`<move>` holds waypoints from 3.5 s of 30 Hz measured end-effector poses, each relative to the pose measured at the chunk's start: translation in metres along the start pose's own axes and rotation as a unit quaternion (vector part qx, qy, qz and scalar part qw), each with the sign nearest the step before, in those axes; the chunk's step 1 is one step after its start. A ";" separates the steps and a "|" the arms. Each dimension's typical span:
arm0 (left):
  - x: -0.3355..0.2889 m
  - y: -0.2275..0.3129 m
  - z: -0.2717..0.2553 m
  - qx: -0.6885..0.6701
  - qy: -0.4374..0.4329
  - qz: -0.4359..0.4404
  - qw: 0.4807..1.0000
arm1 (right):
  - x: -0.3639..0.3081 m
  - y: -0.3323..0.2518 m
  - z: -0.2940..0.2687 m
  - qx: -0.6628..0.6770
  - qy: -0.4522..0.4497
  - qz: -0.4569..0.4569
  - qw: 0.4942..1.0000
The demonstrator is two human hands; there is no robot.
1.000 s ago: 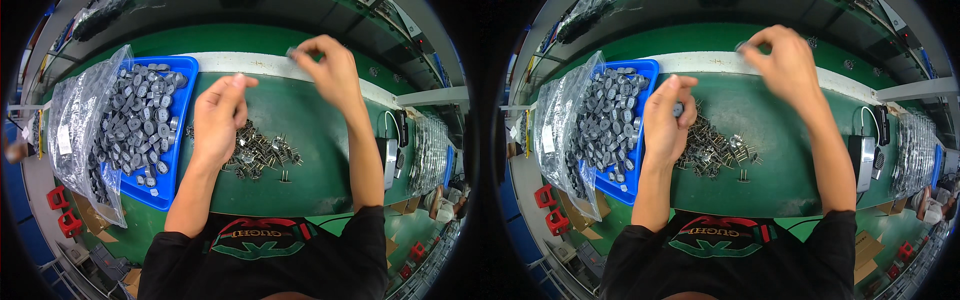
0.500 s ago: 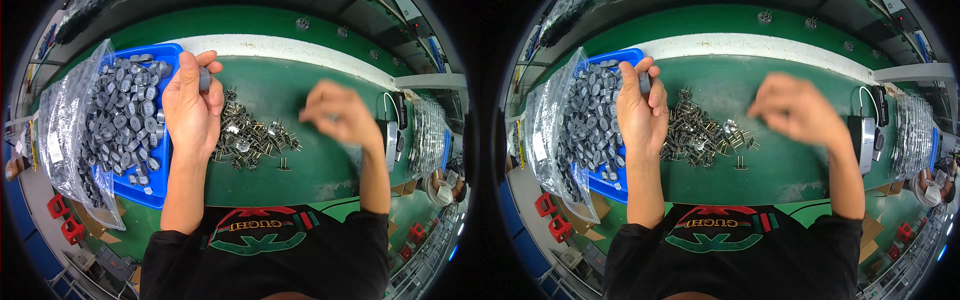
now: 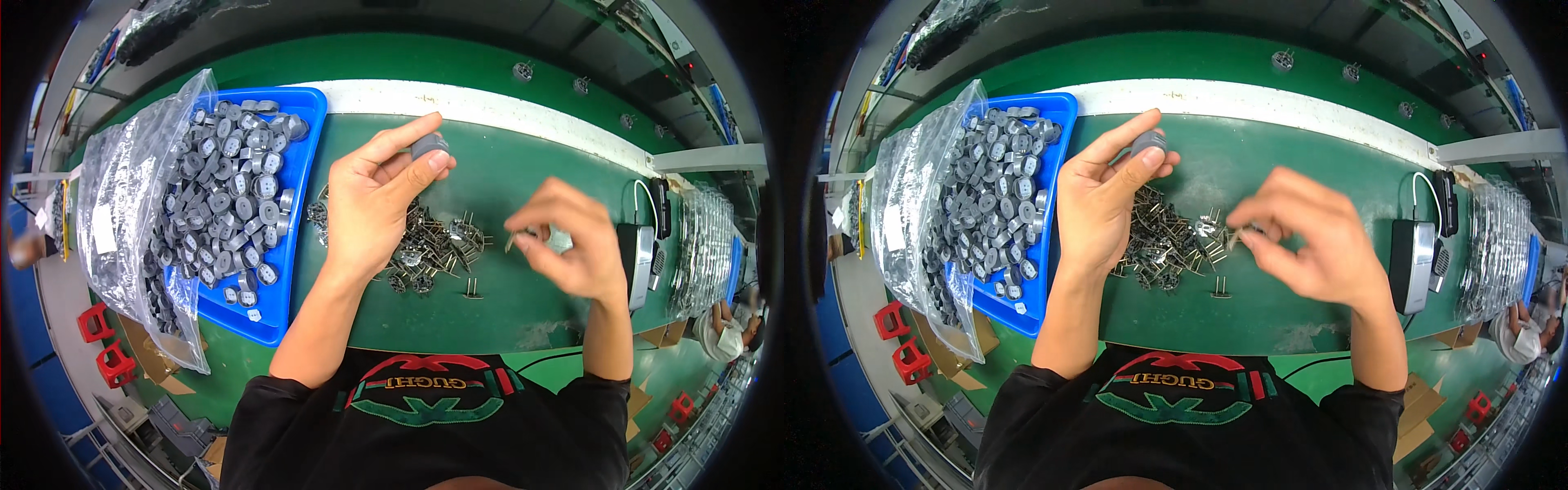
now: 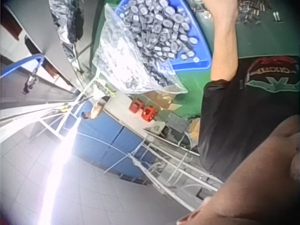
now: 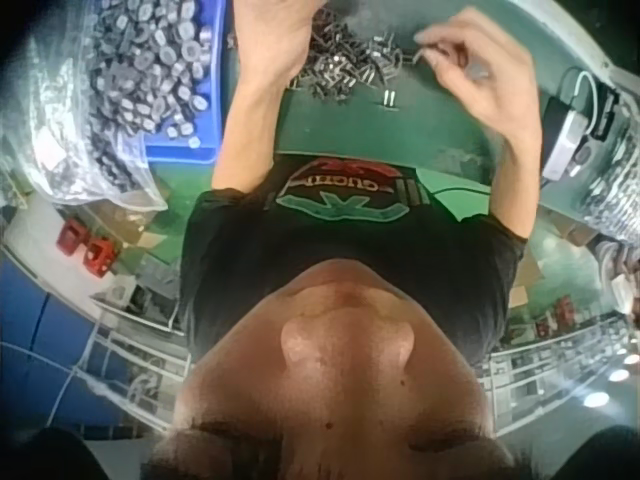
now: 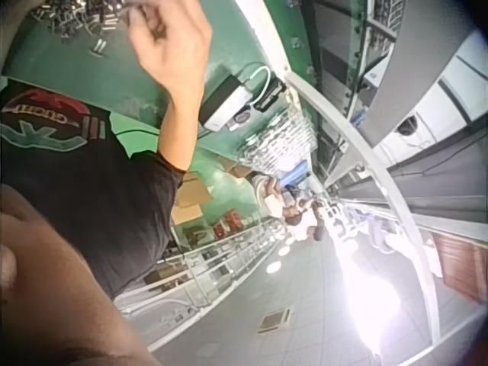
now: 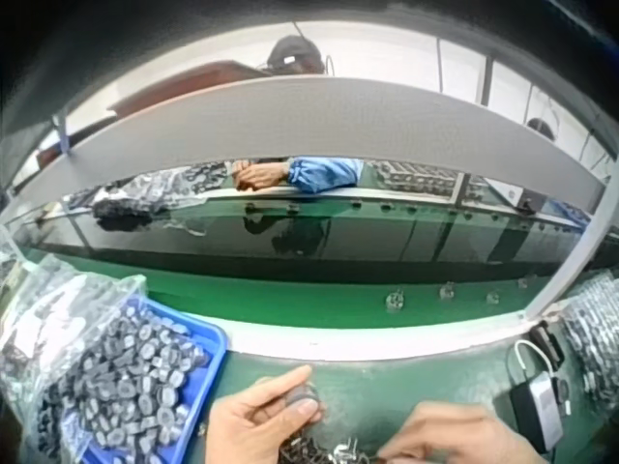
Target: Assembling small metal pins into plastic connector housings on an industrial assembly line.
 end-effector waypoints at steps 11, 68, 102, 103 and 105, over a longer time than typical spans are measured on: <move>-0.005 0.011 0.000 -0.046 -0.044 0.086 0.994 | 0.059 0.019 0.004 0.252 0.132 -0.049 0.958; 0.024 0.089 -0.085 0.730 0.191 0.158 0.637 | 0.091 0.184 -0.044 -0.356 0.133 0.087 0.921; -0.048 0.079 -0.125 0.035 0.073 0.033 0.996 | -0.058 0.024 0.047 0.211 0.222 0.127 0.943; -0.050 0.077 -0.110 0.003 0.044 0.041 0.998 | -0.050 0.023 0.047 0.271 0.238 0.122 0.925; -0.048 0.066 -0.089 -0.071 -0.010 0.038 0.997 | -0.029 0.014 0.044 0.345 0.231 0.110 0.903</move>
Point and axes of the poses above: each hand's wrist, its own x-axis towards the middle knuckle, its own z-axis out of the palm, y = z × x, the point moved 4 cm from there along x, towards the middle knuckle, and after that the axes turned 11 degrees about -z, right-handed, at the moved point
